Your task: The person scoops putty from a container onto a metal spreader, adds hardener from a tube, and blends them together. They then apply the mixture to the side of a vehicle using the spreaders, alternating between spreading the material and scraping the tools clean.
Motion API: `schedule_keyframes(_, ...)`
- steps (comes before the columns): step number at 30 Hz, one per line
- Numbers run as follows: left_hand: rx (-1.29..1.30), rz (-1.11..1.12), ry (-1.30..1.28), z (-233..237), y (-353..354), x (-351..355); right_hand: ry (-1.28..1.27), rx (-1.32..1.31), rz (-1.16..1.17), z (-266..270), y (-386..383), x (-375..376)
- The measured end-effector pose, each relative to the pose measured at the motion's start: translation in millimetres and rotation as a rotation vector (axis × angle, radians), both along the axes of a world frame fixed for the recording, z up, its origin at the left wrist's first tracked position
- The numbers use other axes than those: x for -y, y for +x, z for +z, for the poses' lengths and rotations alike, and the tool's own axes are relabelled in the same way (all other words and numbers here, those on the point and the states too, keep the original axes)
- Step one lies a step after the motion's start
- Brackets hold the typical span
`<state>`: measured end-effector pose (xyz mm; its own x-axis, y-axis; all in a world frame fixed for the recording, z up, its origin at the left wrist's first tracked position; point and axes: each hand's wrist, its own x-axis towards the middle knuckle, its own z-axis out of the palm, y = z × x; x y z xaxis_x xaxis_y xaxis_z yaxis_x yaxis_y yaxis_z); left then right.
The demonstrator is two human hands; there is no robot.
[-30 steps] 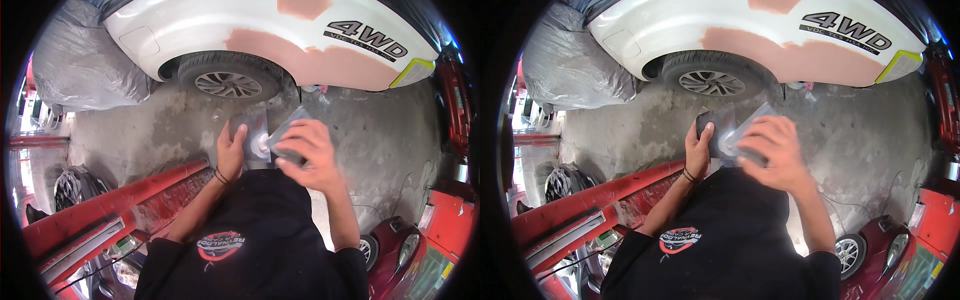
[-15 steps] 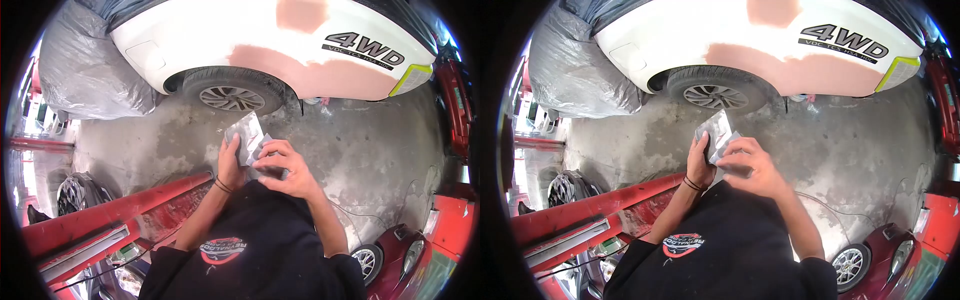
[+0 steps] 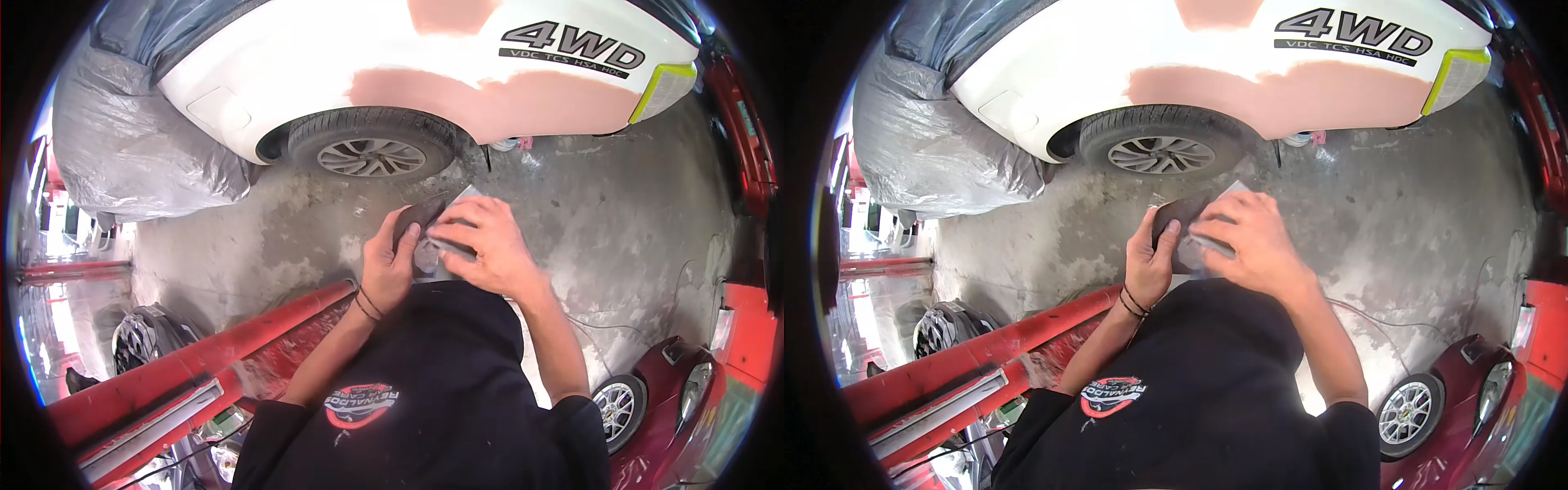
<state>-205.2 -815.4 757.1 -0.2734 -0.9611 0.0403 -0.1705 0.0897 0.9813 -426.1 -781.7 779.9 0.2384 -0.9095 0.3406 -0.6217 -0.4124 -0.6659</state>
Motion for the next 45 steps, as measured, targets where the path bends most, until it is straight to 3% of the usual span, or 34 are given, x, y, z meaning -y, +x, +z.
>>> schedule_keyframes(11, 0.000, 0.182, 0.007, 1, -14, 21, 0.017, 0.034, 0.064, -12, 10, -22)
schedule_keyframes(14, -0.186, 0.355, -0.062, 1, -14, 44, -0.017, 0.038, 0.051, -10, 7, -26)
schedule_keyframes(17, -0.378, 0.319, 0.040, 4, -14, 45, -0.064, 0.264, 0.051, 0, 13, -30)
schedule_keyframes(20, -0.691, 0.211, 0.494, -1, -14, 26, -0.027, 0.627, 0.115, 1, 28, -26)
schedule_keyframes(22, -0.814, 0.141, 0.725, 0, -8, 16, -0.018, 0.539, 0.051, -15, 25, -23)
schedule_keyframes(25, -0.772, 0.218, 0.839, -10, 5, 10, 0.001, 0.318, -0.017, -47, 0, -16)
schedule_keyframes(26, -0.837, 0.322, 1.038, 2, -1, 14, -0.001, 0.209, -0.026, -53, -10, -16)
schedule_keyframes(27, -0.980, 0.110, 0.996, -5, 7, 19, -0.008, 0.102, -0.039, -48, -11, -12)
schedule_keyframes(29, -1.241, -0.323, 0.883, -31, 25, 19, 0.016, 0.265, 0.044, -24, 0, -14)
schedule_keyframes(30, -1.063, -0.105, 0.908, -29, 24, 15, -0.021, 0.306, 0.110, -6, 13, -15)
schedule_keyframes(31, -1.063, -0.119, 0.971, -51, 34, 19, -0.058, 0.347, 0.175, 10, 25, -17)
schedule_keyframes(33, -0.908, 0.260, 1.049, -14, 14, 8, -0.091, 0.340, 0.333, 33, 51, -22)
schedule_keyframes(35, -1.172, -0.138, 1.052, -104, 45, 12, -0.071, 0.354, 0.371, 40, 73, -27)
schedule_keyframes(37, -1.088, 0.176, 1.234, -27, 23, -3, -0.061, 0.345, 0.279, 35, 77, -17)
schedule_keyframes(38, -0.965, 0.227, 1.234, 6, 11, -2, 0.026, 0.402, 0.185, 25, 72, -11)
schedule_keyframes(40, -1.155, -0.326, 1.118, -74, 39, -7, 0.222, 0.639, -0.003, 5, 54, 5)
schedule_keyframes(41, -1.049, -0.295, 1.182, -50, 33, -5, 0.254, 0.778, -0.118, 6, 49, 10)
schedule_keyframes(43, -1.140, -0.543, 1.121, -70, 38, -3, 0.220, 0.756, -0.234, -14, 25, 15)
schedule_keyframes(45, -0.924, -0.108, 1.176, -26, 19, -4, 0.241, 0.832, -0.331, -15, 14, 10)
